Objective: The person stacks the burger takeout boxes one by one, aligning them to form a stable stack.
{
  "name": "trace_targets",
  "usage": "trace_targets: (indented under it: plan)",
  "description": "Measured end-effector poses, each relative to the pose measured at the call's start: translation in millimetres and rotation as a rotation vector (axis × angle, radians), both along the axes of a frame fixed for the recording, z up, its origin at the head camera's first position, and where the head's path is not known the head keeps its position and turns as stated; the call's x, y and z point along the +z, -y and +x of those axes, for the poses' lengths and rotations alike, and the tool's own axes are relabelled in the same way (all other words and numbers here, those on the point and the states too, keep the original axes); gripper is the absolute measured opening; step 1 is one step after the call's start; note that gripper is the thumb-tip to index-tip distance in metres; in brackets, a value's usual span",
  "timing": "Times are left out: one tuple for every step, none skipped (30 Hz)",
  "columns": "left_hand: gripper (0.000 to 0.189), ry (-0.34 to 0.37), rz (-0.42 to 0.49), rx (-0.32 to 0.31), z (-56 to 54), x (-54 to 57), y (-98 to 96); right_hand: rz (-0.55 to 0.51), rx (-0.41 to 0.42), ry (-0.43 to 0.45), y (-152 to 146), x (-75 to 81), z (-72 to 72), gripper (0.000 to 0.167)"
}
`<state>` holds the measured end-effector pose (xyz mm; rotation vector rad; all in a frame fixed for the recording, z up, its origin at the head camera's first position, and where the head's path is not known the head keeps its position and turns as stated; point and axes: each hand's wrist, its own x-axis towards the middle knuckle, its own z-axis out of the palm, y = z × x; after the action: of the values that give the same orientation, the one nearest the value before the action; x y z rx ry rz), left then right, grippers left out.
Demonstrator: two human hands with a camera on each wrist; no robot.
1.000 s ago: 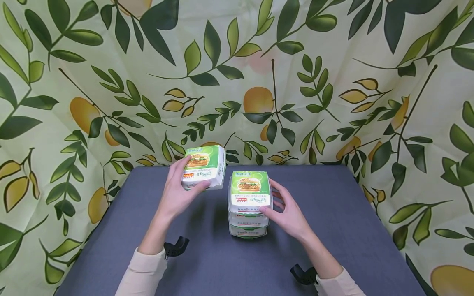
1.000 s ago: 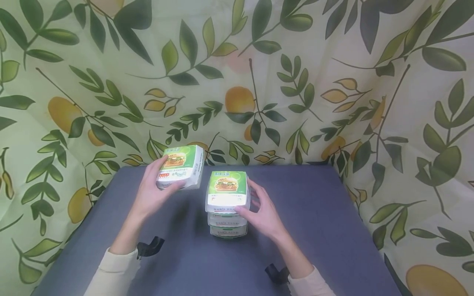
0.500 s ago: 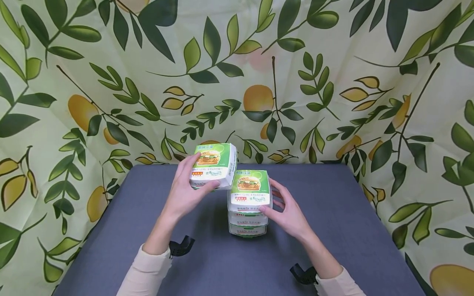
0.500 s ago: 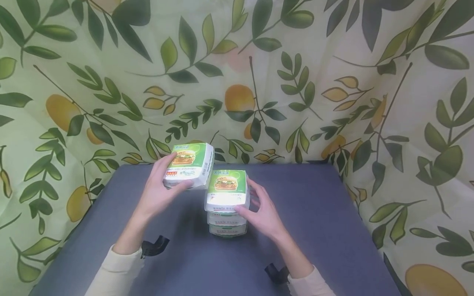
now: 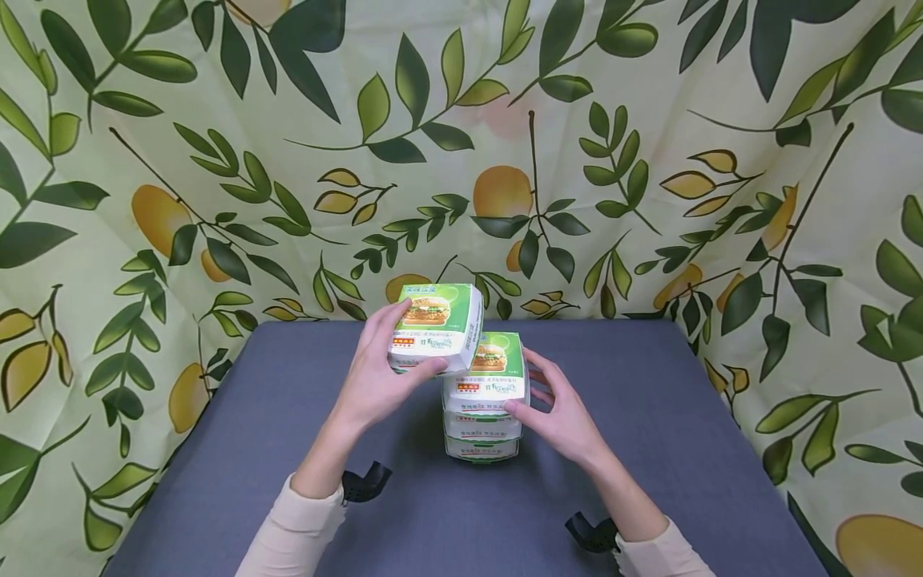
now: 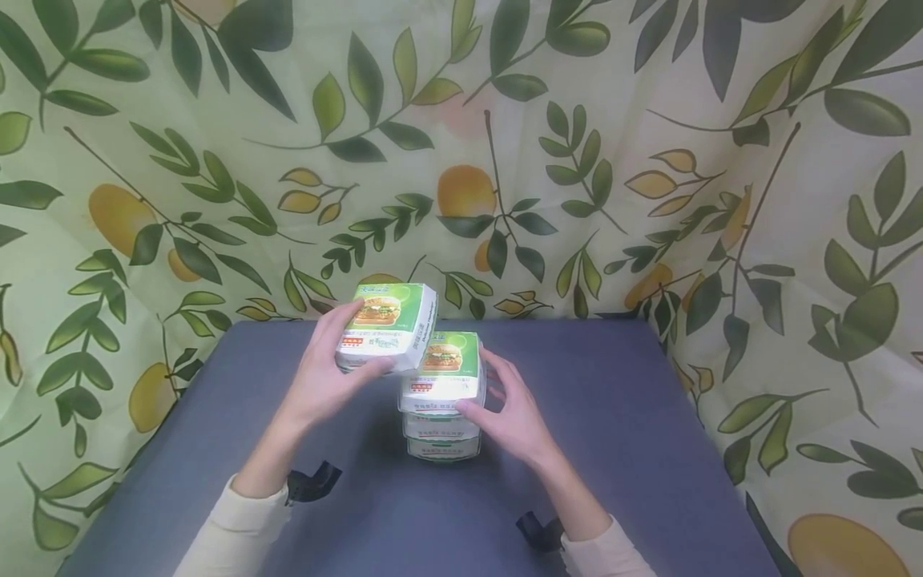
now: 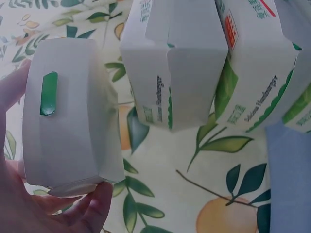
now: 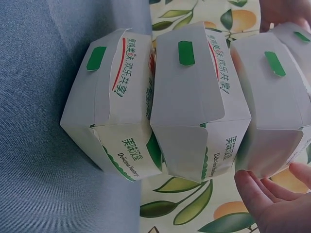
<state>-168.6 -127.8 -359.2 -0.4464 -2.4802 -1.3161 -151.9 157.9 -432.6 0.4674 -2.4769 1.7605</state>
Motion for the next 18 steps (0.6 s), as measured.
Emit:
trace_targets:
  plan:
    - [0.094,-0.001,-0.004,-0.001,0.2,-0.2,-1.2,0.000,0.001,-0.001,0,-0.3,-0.3,0.083]
    - [0.094,-0.003,-0.008,-0.003,0.5,-0.4,-2.4,-0.001,0.000,0.001,0,0.0,-0.2,0.083]
    - [0.094,-0.005,-0.012,-0.004,0.7,-0.7,-3.7,-0.001,0.000,-0.002,0,-0.3,-0.5,0.083]
    - [0.094,-0.007,-0.017,-0.005,1.0,-0.9,-5.0,-0.002,0.001,-0.005,0,-0.5,-0.8,0.083]
    - [0.094,-0.009,-0.021,-0.006,1.1,-1.2,-6.3,-0.001,0.002,-0.007,1,-0.6,-0.9,0.083]
    - [0.094,-0.010,-0.027,-0.007,1.5,-1.5,-7.5,-0.002,0.003,-0.009,1,-0.5,-0.9,0.083]
    - [0.094,-0.011,-0.031,-0.008,1.9,-1.7,-8.8,-0.001,0.002,-0.011,1,-0.3,-0.8,0.083]
    - [0.094,-0.011,-0.034,-0.010,2.3,-1.9,-10.1,-0.002,0.001,-0.012,1,0.1,-0.6,0.083]
    - [0.094,-0.012,-0.038,-0.013,2.6,-2.0,-11.3,-0.001,0.002,-0.015,1,0.0,-0.8,0.082]
    - [0.094,-0.013,-0.042,-0.016,3.0,-2.2,-12.6,0.000,0.003,-0.017,1,0.3,-0.7,0.082]
    - [0.094,-0.012,-0.045,-0.018,3.2,-2.3,-13.8,0.000,0.003,-0.018,0,0.8,-0.3,0.082]
    - [0.094,-0.011,-0.049,-0.020,3.5,-2.5,-14.9,0.001,0.002,-0.021,0,1.1,-0.2,0.082]
    - [0.094,-0.009,-0.052,-0.021,3.6,-2.7,-16.0,0.001,0.002,-0.023,0,1.6,0.2,0.082]
    - [0.094,-0.007,-0.055,-0.021,3.8,-3.0,-17.0,0.002,0.003,-0.027,0,1.7,0.2,0.081]
    - [0.095,-0.006,-0.058,-0.022,4.1,-3.2,-18.0,0.002,0.004,-0.030,0,2.3,0.5,0.081]
    - [0.095,-0.005,-0.062,-0.022,4.0,-3.6,-19.0,0.003,0.004,-0.032,0,3.2,0.9,0.081]
    - [0.095,-0.003,-0.065,-0.021,4.0,-4.1,-19.9,0.003,0.004,-0.034,0,3.9,1.2,0.080]
    - [0.095,-0.002,-0.068,-0.020,4.0,-4.7,-20.8,0.004,0.003,-0.037,-1,4.6,1.4,0.080]
